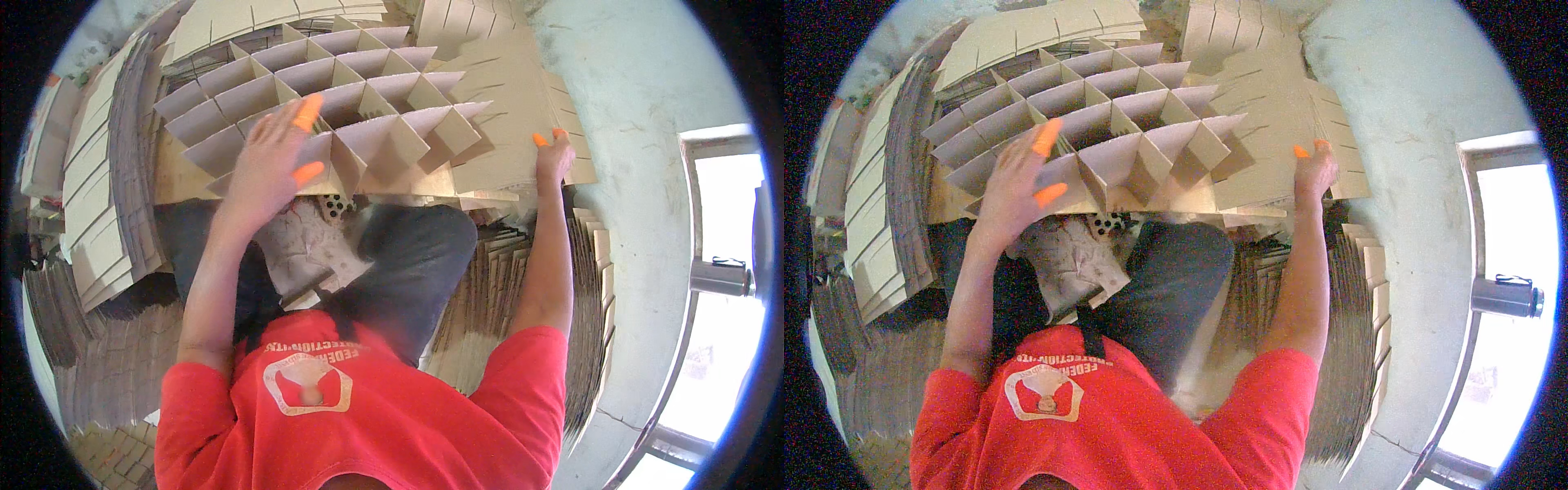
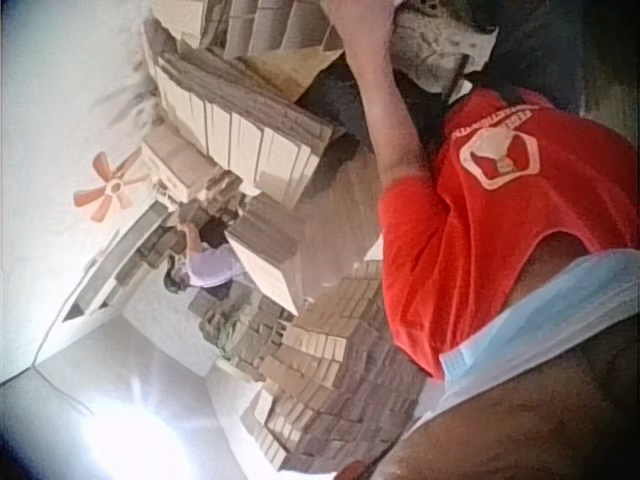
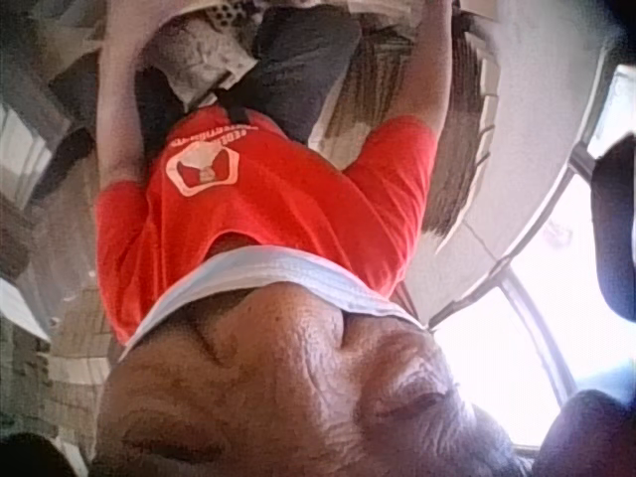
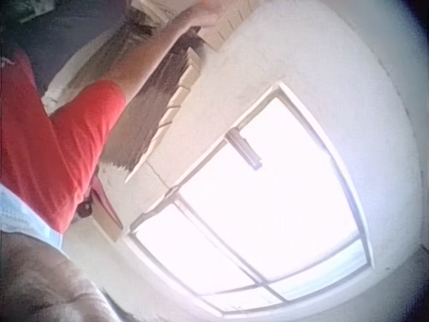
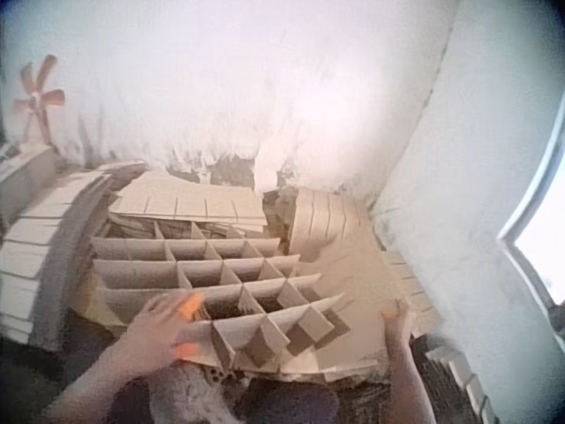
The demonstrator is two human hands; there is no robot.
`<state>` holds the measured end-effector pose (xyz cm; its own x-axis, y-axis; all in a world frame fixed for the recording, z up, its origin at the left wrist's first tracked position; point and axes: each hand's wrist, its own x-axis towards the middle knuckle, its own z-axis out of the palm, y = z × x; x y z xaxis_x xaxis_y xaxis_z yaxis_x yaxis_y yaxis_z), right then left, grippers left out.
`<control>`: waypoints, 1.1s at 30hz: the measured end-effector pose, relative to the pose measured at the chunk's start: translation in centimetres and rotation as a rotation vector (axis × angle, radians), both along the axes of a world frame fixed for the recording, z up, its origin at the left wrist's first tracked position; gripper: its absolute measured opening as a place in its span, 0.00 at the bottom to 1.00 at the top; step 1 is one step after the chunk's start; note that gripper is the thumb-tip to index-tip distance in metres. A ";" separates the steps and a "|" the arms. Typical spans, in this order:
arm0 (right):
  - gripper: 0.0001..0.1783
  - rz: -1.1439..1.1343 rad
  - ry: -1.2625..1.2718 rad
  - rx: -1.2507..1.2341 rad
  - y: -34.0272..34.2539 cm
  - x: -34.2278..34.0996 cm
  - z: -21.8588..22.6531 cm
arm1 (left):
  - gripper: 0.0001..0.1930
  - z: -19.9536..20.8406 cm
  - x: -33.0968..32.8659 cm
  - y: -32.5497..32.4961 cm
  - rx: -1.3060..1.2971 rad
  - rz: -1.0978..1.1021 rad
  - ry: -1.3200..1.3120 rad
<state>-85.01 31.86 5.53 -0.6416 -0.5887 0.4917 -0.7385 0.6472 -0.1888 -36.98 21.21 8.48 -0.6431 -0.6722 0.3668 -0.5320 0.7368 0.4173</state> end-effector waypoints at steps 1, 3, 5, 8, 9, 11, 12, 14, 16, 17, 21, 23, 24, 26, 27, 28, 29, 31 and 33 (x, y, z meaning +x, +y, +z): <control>0.25 -0.079 -0.068 -0.044 0.1 -0.1 0.2 | 0.39 0.0 0.9 0.2 -0.040 0.038 0.036; 0.23 -0.216 -0.209 -0.126 -0.6 2.0 1.9 | 0.35 -0.2 3.7 0.5 -0.118 0.134 0.104; 0.22 0.145 -0.369 -0.777 -0.7 1.3 2.3 | 0.30 0.0 5.8 0.7 -0.159 0.225 0.088; 0.25 0.362 -0.257 -1.032 -1.4 4.6 6.5 | 0.24 -0.8 8.9 0.8 -0.178 0.327 0.038; 0.26 0.336 -0.111 -0.954 -1.9 7.8 9.6 | 0.23 -1.1 9.9 0.9 -0.178 0.363 0.013; 0.29 0.364 0.047 -0.775 -2.4 11.8 13.9 | 0.22 -1.1 10.5 1.4 -0.125 0.341 0.104; 0.29 0.491 -0.061 -0.778 -2.8 14.7 15.9 | 0.23 -1.3 10.7 1.6 -0.080 0.336 0.107; 0.31 0.739 -0.224 -0.661 -3.8 18.5 17.9 | 0.23 -2.2 10.8 1.6 -0.052 0.275 0.150; 0.33 0.902 -0.268 -0.438 -4.6 22.1 18.6 | 0.21 -2.6 10.4 1.8 0.067 0.288 0.171; 0.33 0.944 -0.258 -0.330 -4.9 24.6 18.5 | 0.21 -3.1 10.2 1.8 0.131 0.292 0.184; 0.34 1.263 -0.651 -0.250 -6.8 29.7 16.9 | 0.13 -4.7 9.9 1.3 0.079 0.177 0.368; 0.34 1.253 -0.636 -0.159 -7.3 31.1 16.9 | 0.10 -4.7 9.8 1.3 0.080 0.195 0.345; 0.34 1.248 -0.615 -0.133 -7.7 31.5 16.6 | 0.09 -4.7 9.8 1.3 0.077 0.203 0.345; 0.34 1.238 -0.581 -0.093 -8.5 31.9 16.1 | 0.08 -4.8 9.8 1.2 0.074 0.214 0.344; 0.34 1.233 -0.567 -0.078 -8.9 31.9 16.0 | 0.08 -4.7 9.8 1.2 0.080 0.226 0.329; 0.33 1.227 -0.554 -0.064 -9.1 31.9 16.0 | 0.08 -4.7 9.8 1.2 0.085 0.237 0.314; 0.33 1.243 -0.565 -0.082 -9.3 32.0 16.0 | 0.08 -4.7 9.9 1.1 0.091 0.246 0.297; 0.32 1.274 -0.587 -0.120 -9.6 32.0 16.2 | 0.08 -4.9 9.9 0.9 0.088 0.243 0.320; 0.31 1.256 -0.566 -0.102 -9.8 31.8 16.1 | 0.08 -5.1 10.0 0.8 0.074 0.244 0.350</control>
<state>-53.19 22.09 21.64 0.1629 -0.8929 0.4197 -0.6182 -0.4239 -0.6619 -27.03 21.99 3.35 -0.3073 -0.8219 0.4797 -0.5040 0.5681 0.6505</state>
